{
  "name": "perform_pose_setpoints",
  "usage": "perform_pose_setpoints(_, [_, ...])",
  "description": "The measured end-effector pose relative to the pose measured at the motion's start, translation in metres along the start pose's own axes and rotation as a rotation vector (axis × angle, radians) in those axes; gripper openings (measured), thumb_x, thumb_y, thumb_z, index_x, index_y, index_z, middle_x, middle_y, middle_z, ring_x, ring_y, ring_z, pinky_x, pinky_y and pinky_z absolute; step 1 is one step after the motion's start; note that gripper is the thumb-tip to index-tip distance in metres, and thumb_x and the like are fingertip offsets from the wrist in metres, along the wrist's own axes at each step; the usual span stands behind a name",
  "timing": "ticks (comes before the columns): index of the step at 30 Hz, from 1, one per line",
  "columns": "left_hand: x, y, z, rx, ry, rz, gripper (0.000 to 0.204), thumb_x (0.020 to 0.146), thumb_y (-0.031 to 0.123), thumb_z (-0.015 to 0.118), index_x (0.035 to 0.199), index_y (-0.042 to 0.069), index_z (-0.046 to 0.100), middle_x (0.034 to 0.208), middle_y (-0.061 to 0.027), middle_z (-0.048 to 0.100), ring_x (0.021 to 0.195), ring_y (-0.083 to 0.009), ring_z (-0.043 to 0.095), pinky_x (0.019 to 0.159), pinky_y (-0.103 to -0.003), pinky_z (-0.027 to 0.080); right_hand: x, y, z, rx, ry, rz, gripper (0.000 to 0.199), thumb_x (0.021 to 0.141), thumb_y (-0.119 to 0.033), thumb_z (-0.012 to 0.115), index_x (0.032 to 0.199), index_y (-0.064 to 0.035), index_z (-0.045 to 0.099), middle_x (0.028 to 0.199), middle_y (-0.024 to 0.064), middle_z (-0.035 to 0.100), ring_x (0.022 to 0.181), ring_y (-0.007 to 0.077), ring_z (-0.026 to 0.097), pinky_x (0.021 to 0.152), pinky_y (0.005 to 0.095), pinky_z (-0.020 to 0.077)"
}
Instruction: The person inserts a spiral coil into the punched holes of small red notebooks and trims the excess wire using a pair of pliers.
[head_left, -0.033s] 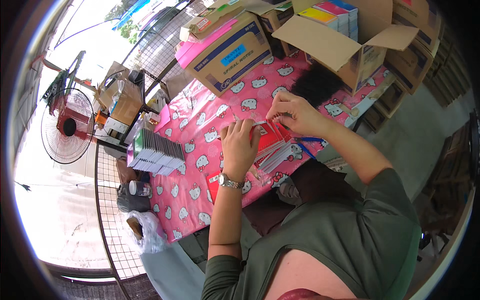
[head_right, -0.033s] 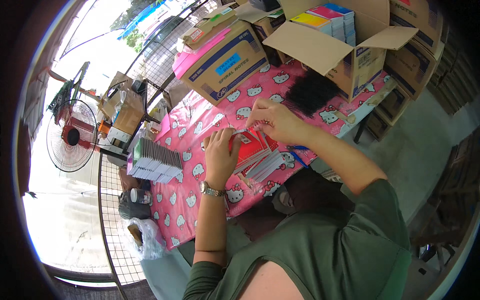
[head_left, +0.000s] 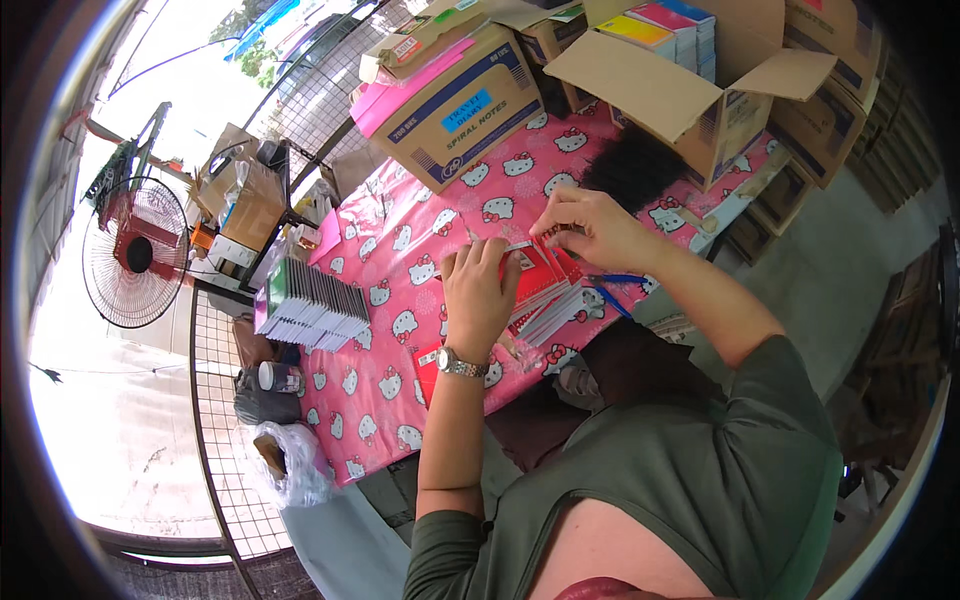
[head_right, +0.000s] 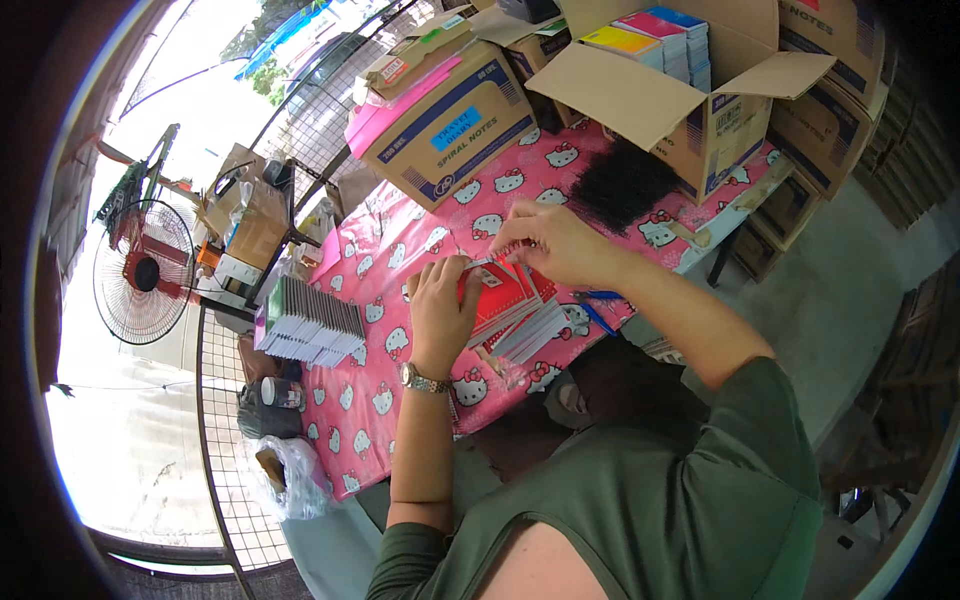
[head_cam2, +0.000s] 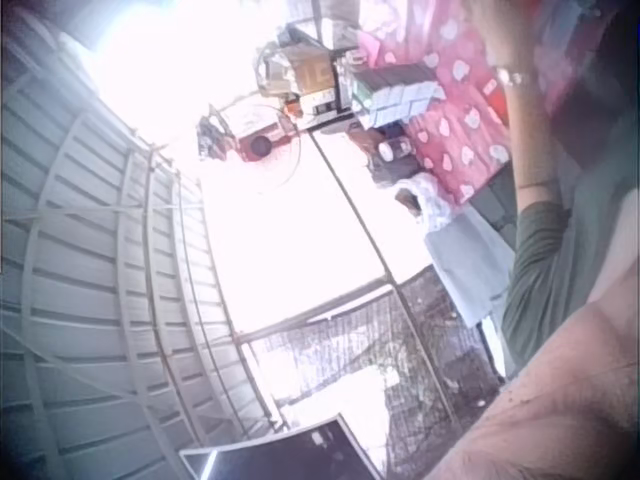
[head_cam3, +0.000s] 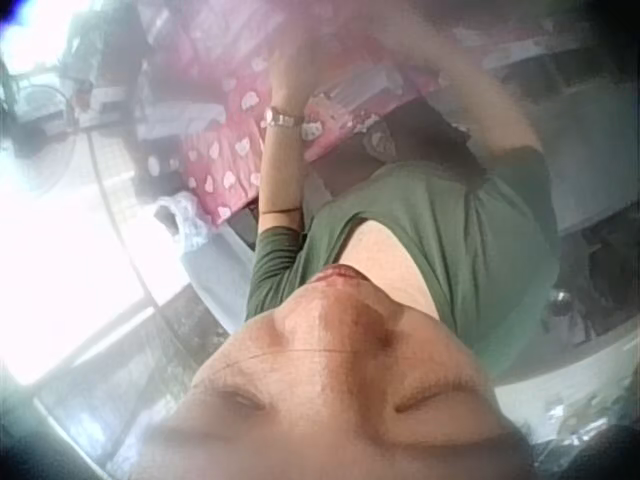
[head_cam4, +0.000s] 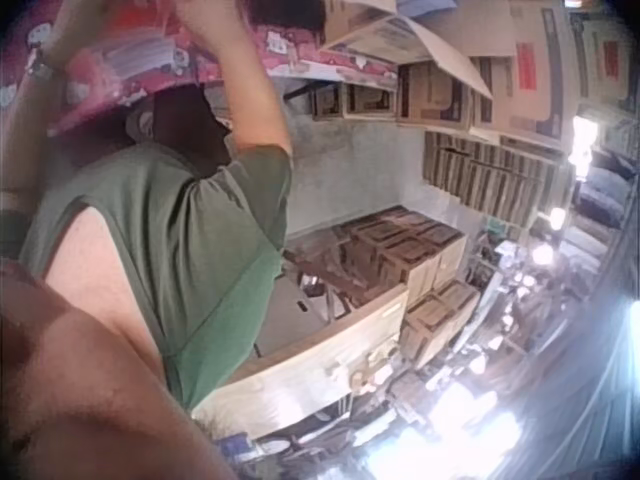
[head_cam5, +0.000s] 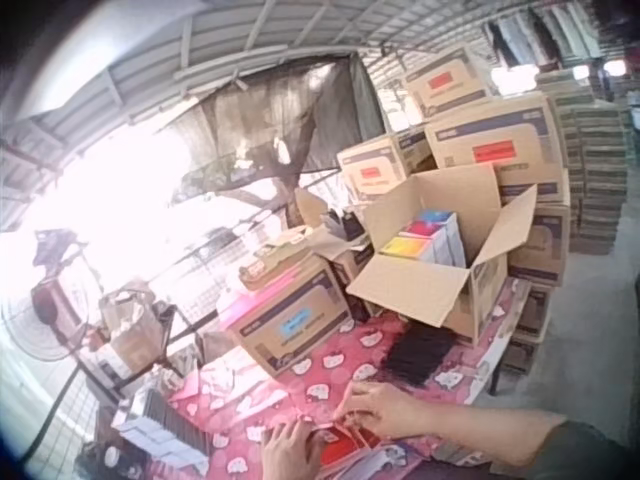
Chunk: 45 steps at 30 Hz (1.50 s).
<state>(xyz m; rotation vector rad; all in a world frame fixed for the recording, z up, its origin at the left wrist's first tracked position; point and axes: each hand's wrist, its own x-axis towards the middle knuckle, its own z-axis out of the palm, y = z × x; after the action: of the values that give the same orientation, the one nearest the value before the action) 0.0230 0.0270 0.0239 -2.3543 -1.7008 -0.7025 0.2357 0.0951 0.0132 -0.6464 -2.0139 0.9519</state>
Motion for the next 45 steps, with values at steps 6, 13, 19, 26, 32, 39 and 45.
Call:
perform_pose_setpoints(6, [0.002,0.014,0.007,-0.009,0.077,0.108,0.026,0.091,0.016,0.062,0.115,0.007,0.058,0.106,-0.0118,0.066,0.1,-0.0306,0.06,0.093,-0.044,0.038,-0.006,-0.009,0.0,-0.262,0.002,-0.114,0.035,0.091,-0.013,0.066,0.126,-0.0072,0.062,0.107,0.0129,0.064,0.096,0.0269,0.065,0.082,0.0393,0.0512])
perform_pose_setpoints(13, [-0.003,0.007,0.002,-0.064,0.008,0.071,0.023,0.092,0.019,0.062,0.112,0.008,0.059,0.1,-0.0117,0.065,0.098,-0.0302,0.061,0.097,-0.047,0.039,0.007,-0.018,0.005,-0.101,-0.143,0.035,0.034,0.093,-0.016,0.062,0.125,-0.0042,0.058,0.097,0.0161,0.067,0.088,0.0372,0.066,0.077,0.0452,0.0524])
perform_pose_setpoints(19, [-0.002,0.0,0.003,-0.156,-0.032,0.054,0.023,0.096,0.025,0.061,0.112,0.009,0.059,0.103,-0.013,0.066,0.109,-0.0347,0.059,0.105,-0.05,0.035,0.005,0.2,0.075,-0.814,-0.248,0.377,0.037,0.088,-0.027,0.06,0.119,-0.0065,0.057,0.133,0.0269,0.052,0.113,0.0435,0.058,0.091,0.0516,0.0524])
perform_pose_setpoints(26, [-0.017,0.005,0.009,0.067,0.087,-0.144,0.029,0.09,0.031,0.07,0.105,0.008,0.062,0.115,-0.0122,0.06,0.119,-0.0389,0.048,0.099,-0.055,0.034,0.045,0.159,0.017,-0.176,-0.266,0.399,0.051,0.082,-0.027,0.069,0.129,-0.0093,0.061,0.127,0.0133,0.059,0.117,0.023,0.058,0.099,0.0383,0.0446])
perform_pose_setpoints(32, [-0.007,-0.002,0.006,-0.072,0.123,-0.054,0.033,0.081,0.027,0.08,0.099,0.004,0.064,0.095,-0.0118,0.06,0.092,-0.033,0.054,0.084,-0.044,0.044,0.068,0.034,-0.03,0.54,-0.766,0.149,0.058,0.081,-0.027,0.068,0.135,-0.0089,0.06,0.124,0.0054,0.059,0.109,0.0174,0.058,0.094,0.0323,0.0463])
perform_pose_setpoints(39, [-0.006,-0.009,0.008,-0.144,0.131,-0.022,0.035,0.077,0.026,0.083,0.098,0.004,0.066,0.096,-0.0114,0.061,0.094,-0.0321,0.054,0.084,-0.044,0.045,0.068,0.036,-0.028,0.421,-0.698,0.175,0.057,0.077,-0.021,0.072,0.131,-0.0077,0.06,0.117,0.0065,0.061,0.108,0.0164,0.058,0.097,0.0319,0.0445])
perform_pose_setpoints(45, [-0.006,-0.012,0.005,-0.202,0.091,-0.033,0.037,0.075,0.025,0.084,0.098,0.005,0.064,0.098,-0.0121,0.06,0.098,-0.0337,0.054,0.086,-0.045,0.045,0.074,0.019,-0.026,0.073,-0.756,0.16,0.063,0.08,-0.026,0.074,0.136,-0.0069,0.053,0.115,0.0088,0.062,0.102,0.0189,0.061,0.091,0.0339,0.048])
